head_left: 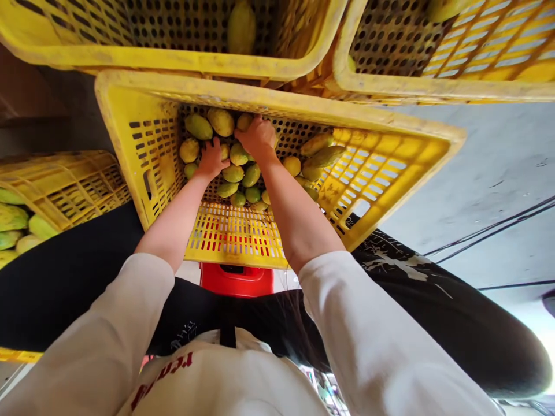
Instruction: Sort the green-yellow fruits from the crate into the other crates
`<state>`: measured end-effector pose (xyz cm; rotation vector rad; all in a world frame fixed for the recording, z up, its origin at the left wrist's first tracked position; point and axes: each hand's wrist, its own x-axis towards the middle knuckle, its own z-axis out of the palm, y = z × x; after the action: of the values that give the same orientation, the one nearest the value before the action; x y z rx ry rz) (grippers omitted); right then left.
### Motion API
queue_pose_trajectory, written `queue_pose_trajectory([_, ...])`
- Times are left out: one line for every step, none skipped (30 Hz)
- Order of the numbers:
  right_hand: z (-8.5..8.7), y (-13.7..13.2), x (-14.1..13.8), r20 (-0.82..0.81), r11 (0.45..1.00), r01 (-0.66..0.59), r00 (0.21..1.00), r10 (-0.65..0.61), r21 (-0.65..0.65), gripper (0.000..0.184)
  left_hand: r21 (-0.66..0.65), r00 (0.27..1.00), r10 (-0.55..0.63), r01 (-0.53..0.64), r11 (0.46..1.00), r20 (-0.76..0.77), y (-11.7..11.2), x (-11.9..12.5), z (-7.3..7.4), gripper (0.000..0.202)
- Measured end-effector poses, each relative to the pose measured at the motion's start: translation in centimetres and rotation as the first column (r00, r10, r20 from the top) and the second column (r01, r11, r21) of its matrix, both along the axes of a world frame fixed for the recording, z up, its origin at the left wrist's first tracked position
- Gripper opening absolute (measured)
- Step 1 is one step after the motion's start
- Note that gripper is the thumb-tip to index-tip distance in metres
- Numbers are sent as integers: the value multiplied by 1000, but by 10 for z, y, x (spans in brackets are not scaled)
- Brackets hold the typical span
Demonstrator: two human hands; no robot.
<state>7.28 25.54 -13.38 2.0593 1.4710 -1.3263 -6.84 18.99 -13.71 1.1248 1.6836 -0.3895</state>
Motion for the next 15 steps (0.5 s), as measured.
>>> queue_pose_trajectory([6, 2, -1, 38, 999, -28, 999, 28, -21, 64, 7, 1000, 2, -2, 1000, -7, 0, 0, -1, 86])
queue_pose_trajectory([12, 4, -1, 41, 998, -48, 998, 50, -28, 63, 7, 1000, 2, -2, 1000, -10, -1, 1, -1, 87])
queue_pose_trajectory([17, 5, -2, 36, 998, -63, 997, 64, -32, 62, 3, 1000, 2, -2, 1000, -11, -2, 2, -1, 87])
queue_pose_trajectory([20, 6, -2, 29, 997, -72, 997, 73, -35, 60, -1, 1000, 4, -4, 1000, -13, -2, 3, -1, 87])
queue_pose_trajectory([23, 6, -2, 22, 996, -79, 997, 80, -40, 59, -2, 1000, 8, -8, 1000, -15, -2, 4, -1, 85])
queue_pose_trajectory([24, 7, -2, 19, 996, -82, 996, 83, -43, 58, 3, 1000, 13, -13, 1000, -17, -2, 6, 0, 84])
queue_pose_trajectory([25, 7, -2, 18, 996, -82, 996, 83, -44, 58, 14, 1000, 15, -14, 1000, -21, -2, 7, 1, 81])
queue_pose_trajectory([25, 7, -2, 17, 996, -81, 996, 82, -45, 57, 24, 999, 13, -12, 1000, -32, -2, 9, 3, 79])
queue_pose_trajectory([25, 7, -2, 17, 996, -79, 997, 79, -45, 57, 29, 999, 6, -4, 1000, -46, -2, 10, 4, 78])
queue_pose_trajectory([24, 7, -2, 17, 996, -75, 997, 76, -44, 56, 29, 998, -7, 8, 1000, -62, -2, 12, 5, 77])
queue_pose_trajectory([24, 6, -2, 17, 996, -74, 997, 74, -42, 54, 23, 997, -22, 24, 999, -78, -2, 13, 7, 77])
queue_pose_trajectory([22, 6, -2, 21, 996, -74, 997, 75, -39, 53, 15, 995, -32, 34, 999, -91, -1, 14, 7, 77])
queue_pose_trajectory([20, 5, -2, 24, 996, -76, 997, 77, -36, 51, 10, 995, -30, 31, 999, -98, -1, 15, 8, 77])
queue_pose_trajectory([18, 5, -2, 26, 997, -73, 997, 74, -32, 50, 11, 995, -17, 18, 1000, -97, -1, 16, 8, 77])
queue_pose_trajectory([14, 3, -1, 24, 998, -63, 998, 64, -25, 50, 16, 996, 4, -2, 1000, -92, -1, 16, 8, 78])
